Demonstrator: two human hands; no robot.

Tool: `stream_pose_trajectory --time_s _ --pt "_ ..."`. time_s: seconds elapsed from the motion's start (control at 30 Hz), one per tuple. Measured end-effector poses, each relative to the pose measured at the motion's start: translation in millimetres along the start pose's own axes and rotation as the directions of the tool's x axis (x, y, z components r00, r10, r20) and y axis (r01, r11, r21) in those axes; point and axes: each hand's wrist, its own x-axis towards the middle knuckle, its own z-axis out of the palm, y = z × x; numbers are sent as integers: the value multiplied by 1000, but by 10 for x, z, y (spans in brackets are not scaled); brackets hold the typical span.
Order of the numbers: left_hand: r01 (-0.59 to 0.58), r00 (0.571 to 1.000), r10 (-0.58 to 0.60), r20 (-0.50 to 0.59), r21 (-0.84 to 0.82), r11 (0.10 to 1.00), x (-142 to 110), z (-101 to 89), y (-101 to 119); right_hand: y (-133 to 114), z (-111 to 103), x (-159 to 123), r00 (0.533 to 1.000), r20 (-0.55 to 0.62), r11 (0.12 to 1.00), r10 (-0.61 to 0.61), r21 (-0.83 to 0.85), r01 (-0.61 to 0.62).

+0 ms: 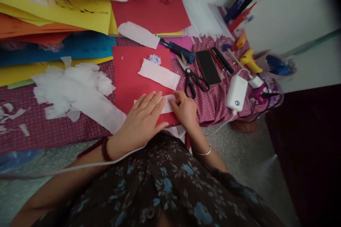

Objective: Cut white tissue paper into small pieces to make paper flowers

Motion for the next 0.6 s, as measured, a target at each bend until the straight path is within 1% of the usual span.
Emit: stream_pose_trajectory --time_s 0.03,0.1,0.17,0.23,0.3,0.33,0.4,0.43,0.47,0.5,0.53,0.57,0.6 --pt "-45 999 44 29 18 999 18 64 34 2 3 -2 1000 -4 1000 -2 1 2" --pt "-79 995 75 67 45 996 19 218 75 13 15 2 1000 -14 1000 -12 -1 12" --pt "-71 994 65 92 67 995 -15 364 88 32 31 11 999 -22 1000 -24 -1 24" --pt "-51 992 41 116 83 995 -60 464 89 55 38 15 999 -24 1000 -24 17 25" --pt "-28 991 17 133 84 996 -94 507 86 69 22 -3 999 -42 996 -30 81 33" --pt "-19 991 8 137 78 997 -102 512 85 68 2 -23 996 -75 990 -42 129 52" --pt "-8 990 0 142 54 999 -104 507 81 38 -55 -87 981 -164 967 -106 214 140" --pt "-8 990 3 143 38 999 -99 504 80 8 -85 -125 967 -195 949 -163 236 208" --pt "-10 990 6 142 21 1000 -94 503 78 -28 -108 -164 952 -194 930 -236 239 280" --pt "-8 990 8 139 4 1000 -89 506 76 -68 -121 -201 935 -150 908 -322 231 350" --pt "-6 991 8 134 -13 1000 -86 510 76 -108 -118 -232 911 -73 885 -406 217 411" --pt "-4 992 8 127 -30 1000 -86 515 77 -144 -100 -256 884 20 869 -467 198 454" --pt "4 993 2 120 -45 999 -90 521 80 -171 -68 -273 861 110 863 -496 169 476"
